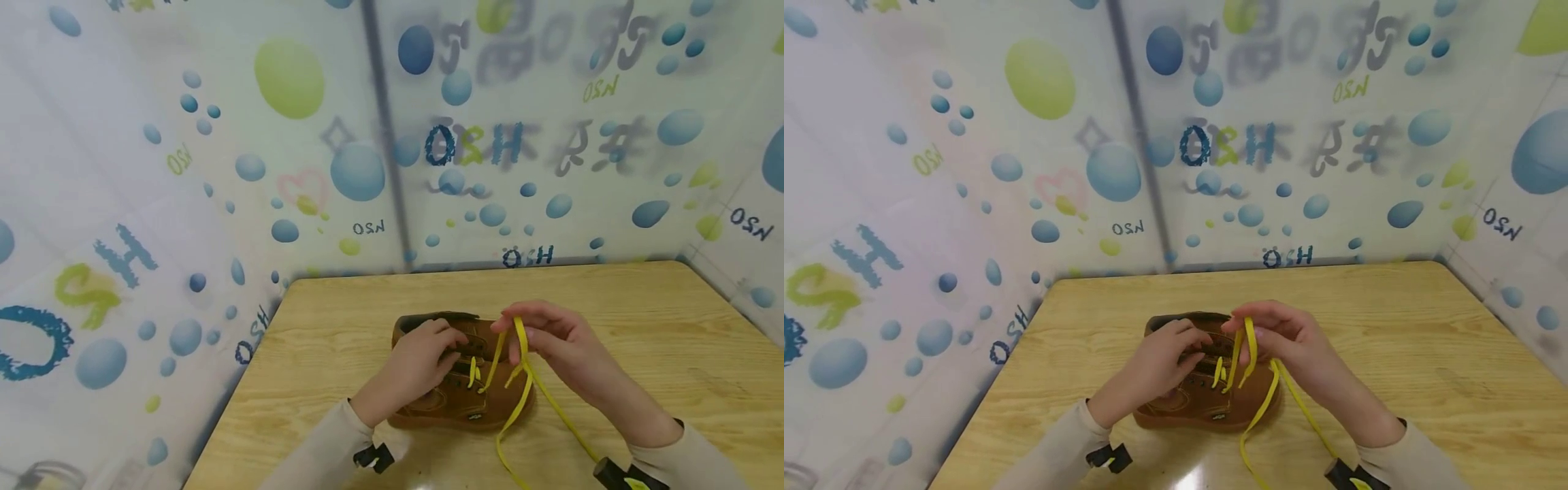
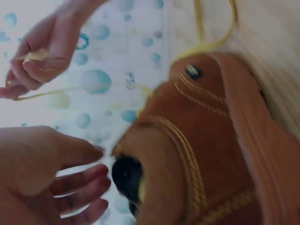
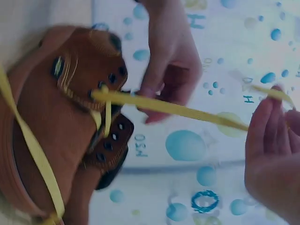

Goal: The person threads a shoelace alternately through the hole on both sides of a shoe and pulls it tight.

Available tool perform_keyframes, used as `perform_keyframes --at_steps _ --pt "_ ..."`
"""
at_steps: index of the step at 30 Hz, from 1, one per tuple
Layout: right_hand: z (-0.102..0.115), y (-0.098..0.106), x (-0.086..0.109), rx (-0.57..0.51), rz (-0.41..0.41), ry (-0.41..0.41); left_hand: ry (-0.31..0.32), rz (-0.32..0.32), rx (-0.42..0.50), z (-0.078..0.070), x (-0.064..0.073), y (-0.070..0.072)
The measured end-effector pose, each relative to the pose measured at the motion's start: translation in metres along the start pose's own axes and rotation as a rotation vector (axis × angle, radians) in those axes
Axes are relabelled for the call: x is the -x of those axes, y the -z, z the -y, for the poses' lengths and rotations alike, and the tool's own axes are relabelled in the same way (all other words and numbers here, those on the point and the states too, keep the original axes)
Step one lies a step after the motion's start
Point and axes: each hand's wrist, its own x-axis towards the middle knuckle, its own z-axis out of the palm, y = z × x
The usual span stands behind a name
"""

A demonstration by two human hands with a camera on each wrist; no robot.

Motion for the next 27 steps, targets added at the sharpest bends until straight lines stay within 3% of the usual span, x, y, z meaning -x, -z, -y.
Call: perform_keyframes --at_steps 2,5,8,10,12,18,27 --pt "0.001 -0.003 -0.001 0.184 -0.143 -0.021 0.023 0.013 -0.047 0.004 0.001 -0.003" --pt "0.001 -0.009 -0.005 0.498 -0.336 -0.072 0.039 0.049 -0.039 0.009 0.002 -0.007" --pt "-0.003 -0.012 -0.012 0.779 -0.428 -0.096 0.045 0.062 -0.016 0.011 0.001 -0.009" --pt "-0.007 -0.011 -0.017 0.871 -0.425 -0.123 0.045 0.066 -0.005 0.012 0.0 -0.009" --pt "-0.012 -0.008 -0.021 0.832 -0.371 -0.181 0.045 0.071 0.002 0.013 -0.001 -0.009" --pt "-0.033 0.004 -0.026 0.556 -0.234 -0.409 0.056 0.103 0.031 0.016 -0.003 -0.01" --pt "-0.045 0.008 -0.03 0.586 -0.111 -0.453 0.04 0.116 -0.001 0.017 -0.006 -0.011"
